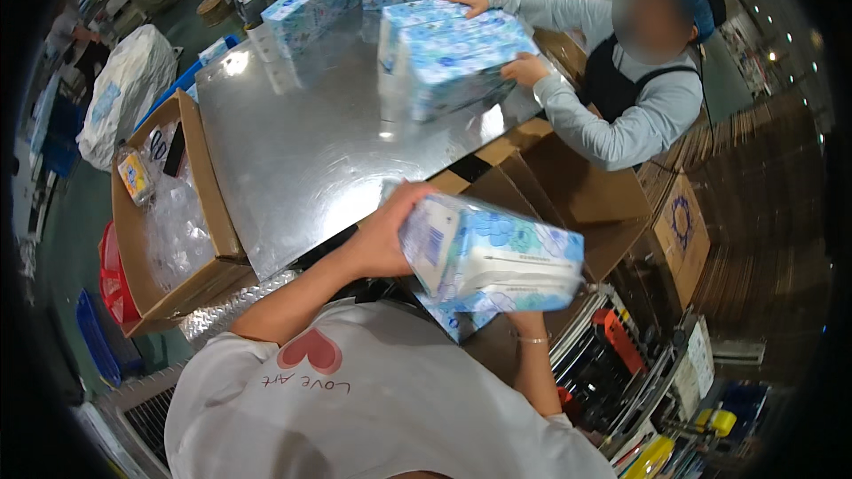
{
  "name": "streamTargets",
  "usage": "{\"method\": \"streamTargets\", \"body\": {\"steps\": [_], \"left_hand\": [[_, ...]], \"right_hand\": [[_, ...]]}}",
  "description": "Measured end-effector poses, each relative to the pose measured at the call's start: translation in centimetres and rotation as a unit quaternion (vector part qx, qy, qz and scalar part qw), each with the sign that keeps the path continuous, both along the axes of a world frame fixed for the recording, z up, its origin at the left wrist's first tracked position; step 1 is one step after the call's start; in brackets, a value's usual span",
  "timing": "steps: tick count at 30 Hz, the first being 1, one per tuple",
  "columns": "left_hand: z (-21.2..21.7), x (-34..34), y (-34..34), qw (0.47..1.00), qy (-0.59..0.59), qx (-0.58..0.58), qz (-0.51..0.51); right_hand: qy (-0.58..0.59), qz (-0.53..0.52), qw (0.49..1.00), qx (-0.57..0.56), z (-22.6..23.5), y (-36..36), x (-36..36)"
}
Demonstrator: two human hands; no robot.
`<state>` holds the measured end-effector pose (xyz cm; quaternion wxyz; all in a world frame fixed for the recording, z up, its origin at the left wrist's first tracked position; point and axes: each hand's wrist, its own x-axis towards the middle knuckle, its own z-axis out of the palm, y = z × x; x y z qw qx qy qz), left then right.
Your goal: The person picks up wrapped packages of paper products from a table and packs them into cardboard boxes, then places the filled boxes onto a conveyor belt for sealing.
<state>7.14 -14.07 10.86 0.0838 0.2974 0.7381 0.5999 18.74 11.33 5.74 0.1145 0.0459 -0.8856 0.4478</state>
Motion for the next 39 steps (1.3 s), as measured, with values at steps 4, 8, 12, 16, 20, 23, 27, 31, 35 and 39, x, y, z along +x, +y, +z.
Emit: {"method": "streamTargets", "body": {"steps": [4, 8, 12, 16, 20, 23, 27, 31, 35, 39], "left_hand": [[-0.4, -0.9, -2.3, 0.994, 0.051, 0.067, 0.074], [-0.2, -0.5, -3.7, 0.992, 0.043, 0.069, 0.099], [-1.1, 0.3, -4.4, 0.99, -0.019, 0.082, 0.115], [-0.8, 1.0, -5.0, 0.987, -0.031, 0.082, 0.137], [0.0, 0.7, -7.3, 0.979, 0.054, 0.027, 0.196], [4.4, 0.0, -9.6, 0.958, 0.12, -0.014, 0.261], [5.7, -3.4, -14.3, 0.899, 0.176, -0.235, 0.324], [-3.3, -7.1, -19.1, 0.813, 0.154, -0.512, 0.232], [-3.9, -12.5, -17.9, 0.86, 0.103, -0.481, 0.137], [-3.8, -18.5, -17.0, 0.886, 0.183, -0.422, 0.068]], "right_hand": [[-0.004, 0.043, 0.94, -0.339, 4.8, -2.4, -2.3], [0.02, 0.072, 0.972, -0.222, 6.8, -3.2, -3.6], [0.069, 0.102, 0.975, -0.185, 8.2, -4.5, -4.2], [0.058, 0.109, 0.974, -0.188, 8.2, -5.0, -4.5], [0.017, 0.124, 0.961, -0.246, 7.3, -5.7, -4.6], [0.002, 0.118, 0.963, -0.244, 6.9, -6.6, -5.6], [-0.064, 0.088, 0.956, -0.271, 5.6, -8.6, -7.3], [-0.136, 0.128, 0.937, -0.297, 2.8, -11.9, -10.3], [-0.233, 0.16, 0.93, -0.234, 0.8, -14.6, -14.2], [-0.257, 0.165, 0.917, -0.258, -0.8, -17.9, -18.2]]}}
